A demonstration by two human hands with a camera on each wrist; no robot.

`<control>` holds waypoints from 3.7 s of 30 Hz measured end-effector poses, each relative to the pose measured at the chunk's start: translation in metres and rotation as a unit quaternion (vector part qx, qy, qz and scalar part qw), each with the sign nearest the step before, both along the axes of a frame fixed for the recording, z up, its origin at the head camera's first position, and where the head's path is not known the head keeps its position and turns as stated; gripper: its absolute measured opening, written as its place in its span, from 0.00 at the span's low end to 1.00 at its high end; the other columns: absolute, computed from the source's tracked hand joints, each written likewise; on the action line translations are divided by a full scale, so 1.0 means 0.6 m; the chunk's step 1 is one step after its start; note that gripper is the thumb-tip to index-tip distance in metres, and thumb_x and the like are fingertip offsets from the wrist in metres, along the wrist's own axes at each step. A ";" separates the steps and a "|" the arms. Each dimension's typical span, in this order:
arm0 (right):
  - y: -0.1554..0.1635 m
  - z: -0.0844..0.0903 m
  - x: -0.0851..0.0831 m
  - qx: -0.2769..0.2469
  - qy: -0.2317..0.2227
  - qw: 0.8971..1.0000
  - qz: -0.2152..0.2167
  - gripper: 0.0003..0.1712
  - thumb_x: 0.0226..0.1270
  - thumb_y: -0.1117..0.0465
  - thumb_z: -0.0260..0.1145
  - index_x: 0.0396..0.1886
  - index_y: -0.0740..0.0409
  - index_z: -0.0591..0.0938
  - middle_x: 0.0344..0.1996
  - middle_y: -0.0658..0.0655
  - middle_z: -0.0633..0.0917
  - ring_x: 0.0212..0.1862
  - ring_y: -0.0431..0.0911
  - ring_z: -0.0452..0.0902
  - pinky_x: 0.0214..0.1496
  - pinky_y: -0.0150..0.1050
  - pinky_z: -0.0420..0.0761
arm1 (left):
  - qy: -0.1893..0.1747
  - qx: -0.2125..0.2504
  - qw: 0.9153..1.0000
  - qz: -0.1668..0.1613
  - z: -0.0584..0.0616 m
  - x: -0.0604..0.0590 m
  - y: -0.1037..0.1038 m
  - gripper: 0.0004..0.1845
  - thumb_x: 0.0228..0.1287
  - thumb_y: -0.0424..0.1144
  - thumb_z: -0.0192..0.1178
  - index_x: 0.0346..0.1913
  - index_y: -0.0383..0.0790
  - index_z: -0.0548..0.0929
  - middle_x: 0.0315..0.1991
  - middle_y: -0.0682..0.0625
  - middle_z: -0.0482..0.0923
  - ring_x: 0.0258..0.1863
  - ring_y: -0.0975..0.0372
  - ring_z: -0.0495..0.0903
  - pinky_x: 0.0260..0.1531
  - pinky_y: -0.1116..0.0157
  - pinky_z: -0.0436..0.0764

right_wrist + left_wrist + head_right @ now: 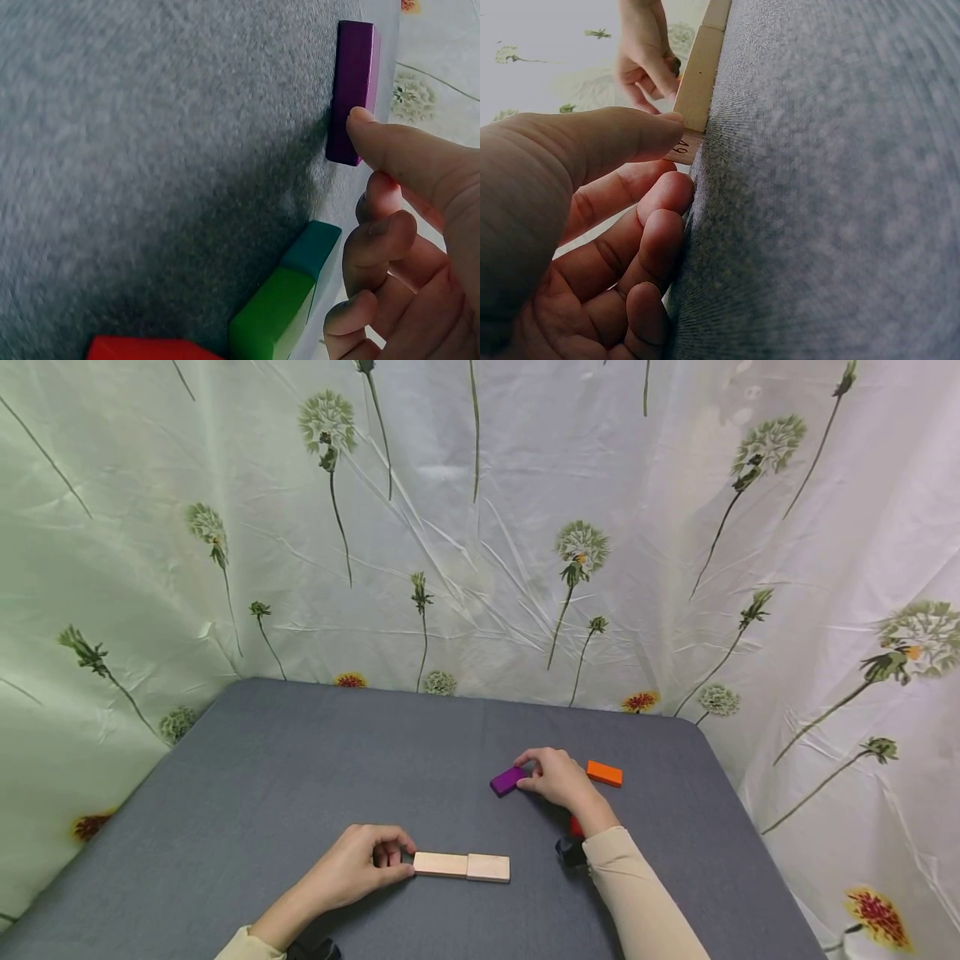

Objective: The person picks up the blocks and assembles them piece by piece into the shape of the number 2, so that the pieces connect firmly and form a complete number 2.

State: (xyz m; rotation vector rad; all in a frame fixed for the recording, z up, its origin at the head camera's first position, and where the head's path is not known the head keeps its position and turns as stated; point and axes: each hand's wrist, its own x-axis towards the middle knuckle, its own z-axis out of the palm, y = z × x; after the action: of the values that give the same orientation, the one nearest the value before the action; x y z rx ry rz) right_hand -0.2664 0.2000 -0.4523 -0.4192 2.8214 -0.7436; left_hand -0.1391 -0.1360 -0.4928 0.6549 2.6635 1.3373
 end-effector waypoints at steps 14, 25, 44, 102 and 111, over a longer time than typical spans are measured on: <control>-0.010 0.000 0.008 0.003 0.005 1.000 0.016 0.13 0.70 0.59 0.77 0.52 0.52 0.91 0.23 0.49 0.77 0.25 0.40 0.67 0.29 0.33 0.64 | -0.005 -0.003 1.000 0.001 0.002 0.001 0.001 0.07 0.62 0.39 0.79 0.39 0.49 0.89 0.24 0.62 0.78 0.22 0.75 0.72 0.23 0.71 0.74; -0.025 0.000 0.018 -0.015 0.007 0.999 0.038 0.12 0.69 0.60 0.78 0.51 0.54 0.91 0.22 0.49 0.77 0.25 0.40 0.67 0.29 0.32 0.64 | -0.002 -0.003 1.000 0.003 0.003 0.001 0.001 0.07 0.62 0.39 0.79 0.38 0.48 0.89 0.24 0.62 0.78 0.21 0.75 0.71 0.22 0.71 0.74; -0.064 0.002 0.033 -0.023 -0.001 0.996 0.083 0.11 0.69 0.60 0.78 0.50 0.54 0.91 0.21 0.46 0.76 0.24 0.37 0.66 0.29 0.30 0.64 | 0.002 -0.003 1.000 0.002 0.001 0.000 0.000 0.07 0.62 0.39 0.79 0.39 0.48 0.89 0.24 0.62 0.78 0.21 0.76 0.71 0.23 0.72 0.74; -0.145 0.010 0.084 -0.030 -0.033 0.988 0.148 0.12 0.67 0.61 0.79 0.49 0.53 0.91 0.21 0.44 0.77 0.23 0.36 0.67 0.26 0.30 0.63 | -0.016 -0.001 1.000 0.001 0.002 -0.001 0.001 0.07 0.62 0.39 0.79 0.35 0.46 0.88 0.24 0.61 0.79 0.22 0.74 0.73 0.23 0.72 0.73; -0.151 0.009 0.086 -0.026 -0.027 0.988 0.151 0.11 0.67 0.61 0.79 0.49 0.53 0.91 0.20 0.43 0.77 0.22 0.36 0.66 0.25 0.30 0.63 | -0.015 0.002 1.000 0.002 0.003 -0.001 0.001 0.08 0.62 0.39 0.79 0.35 0.46 0.88 0.24 0.61 0.79 0.22 0.74 0.73 0.23 0.72 0.73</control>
State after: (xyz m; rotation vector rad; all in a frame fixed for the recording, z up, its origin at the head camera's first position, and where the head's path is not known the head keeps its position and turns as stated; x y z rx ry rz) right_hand -0.2146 0.1096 -0.4470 -0.8010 2.6078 -0.7490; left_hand -0.1398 -0.1356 -0.4912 0.6260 2.6406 1.3426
